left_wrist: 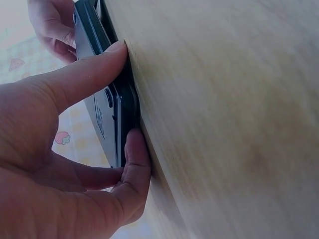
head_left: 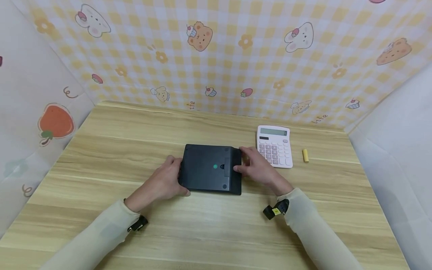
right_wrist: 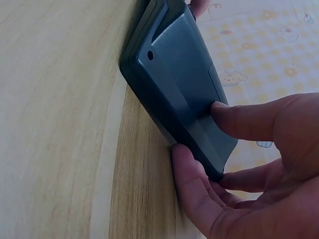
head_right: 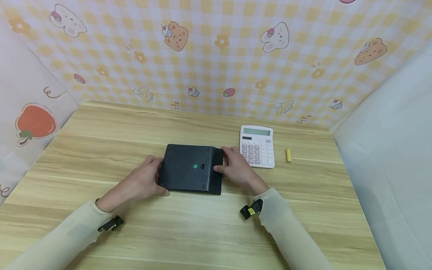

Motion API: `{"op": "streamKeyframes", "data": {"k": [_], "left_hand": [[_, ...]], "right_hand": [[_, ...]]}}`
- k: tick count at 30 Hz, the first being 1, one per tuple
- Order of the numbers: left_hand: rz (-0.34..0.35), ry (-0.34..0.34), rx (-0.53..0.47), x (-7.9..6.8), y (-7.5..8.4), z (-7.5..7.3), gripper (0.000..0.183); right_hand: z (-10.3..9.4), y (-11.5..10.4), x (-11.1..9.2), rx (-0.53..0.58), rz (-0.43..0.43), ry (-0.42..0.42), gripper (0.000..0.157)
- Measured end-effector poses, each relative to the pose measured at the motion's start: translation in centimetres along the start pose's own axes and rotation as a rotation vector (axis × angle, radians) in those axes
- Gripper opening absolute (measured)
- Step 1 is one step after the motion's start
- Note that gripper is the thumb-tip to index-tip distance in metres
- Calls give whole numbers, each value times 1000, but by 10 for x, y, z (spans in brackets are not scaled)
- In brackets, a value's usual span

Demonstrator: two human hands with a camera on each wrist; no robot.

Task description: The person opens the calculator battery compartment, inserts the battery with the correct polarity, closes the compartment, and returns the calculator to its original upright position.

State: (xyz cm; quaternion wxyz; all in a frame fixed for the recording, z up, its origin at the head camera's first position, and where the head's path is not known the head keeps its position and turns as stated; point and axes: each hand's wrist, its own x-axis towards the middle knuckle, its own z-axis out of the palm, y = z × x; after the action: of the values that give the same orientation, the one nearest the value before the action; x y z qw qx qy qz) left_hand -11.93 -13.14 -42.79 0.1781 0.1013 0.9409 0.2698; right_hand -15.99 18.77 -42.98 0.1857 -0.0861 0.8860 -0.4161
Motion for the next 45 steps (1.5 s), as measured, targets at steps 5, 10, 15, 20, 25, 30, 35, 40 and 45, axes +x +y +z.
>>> {"op": "streamKeyframes", "data": {"k": [5, 10, 15, 20, 25, 30, 35, 40, 45], "left_hand": [[-7, -11, 7, 0, 1, -1, 114], [-11, -16, 15, 1, 1, -1, 114], [-14, -23, 15, 1, 1, -1, 114], [-13, -30, 18, 0, 1, -2, 113], [-13, -34, 23, 0, 2, -3, 112], [-12, -32, 25, 0, 2, -3, 112], [-18, -42, 15, -1, 2, -4, 114], [-31, -79, -7, -1, 5, -11, 120], [-17, -51, -16, 0, 13, -19, 113]], "right_hand": [[0, 0, 0, -15, -1, 1, 77], [1, -1, -1, -13, -12, -2, 77], [1, -2, -1, -47, -17, 4, 76], [1, -3, -4, -64, -25, 12, 75], [1, -3, -6, -56, -28, 6, 74], [0, -2, -7, -51, -17, -2, 73], [-1, 0, -8, -33, -14, -16, 72], [-5, -1, -10, -34, -33, 2, 66], [-8, -7, -11, -64, -66, 66, 53]]}}
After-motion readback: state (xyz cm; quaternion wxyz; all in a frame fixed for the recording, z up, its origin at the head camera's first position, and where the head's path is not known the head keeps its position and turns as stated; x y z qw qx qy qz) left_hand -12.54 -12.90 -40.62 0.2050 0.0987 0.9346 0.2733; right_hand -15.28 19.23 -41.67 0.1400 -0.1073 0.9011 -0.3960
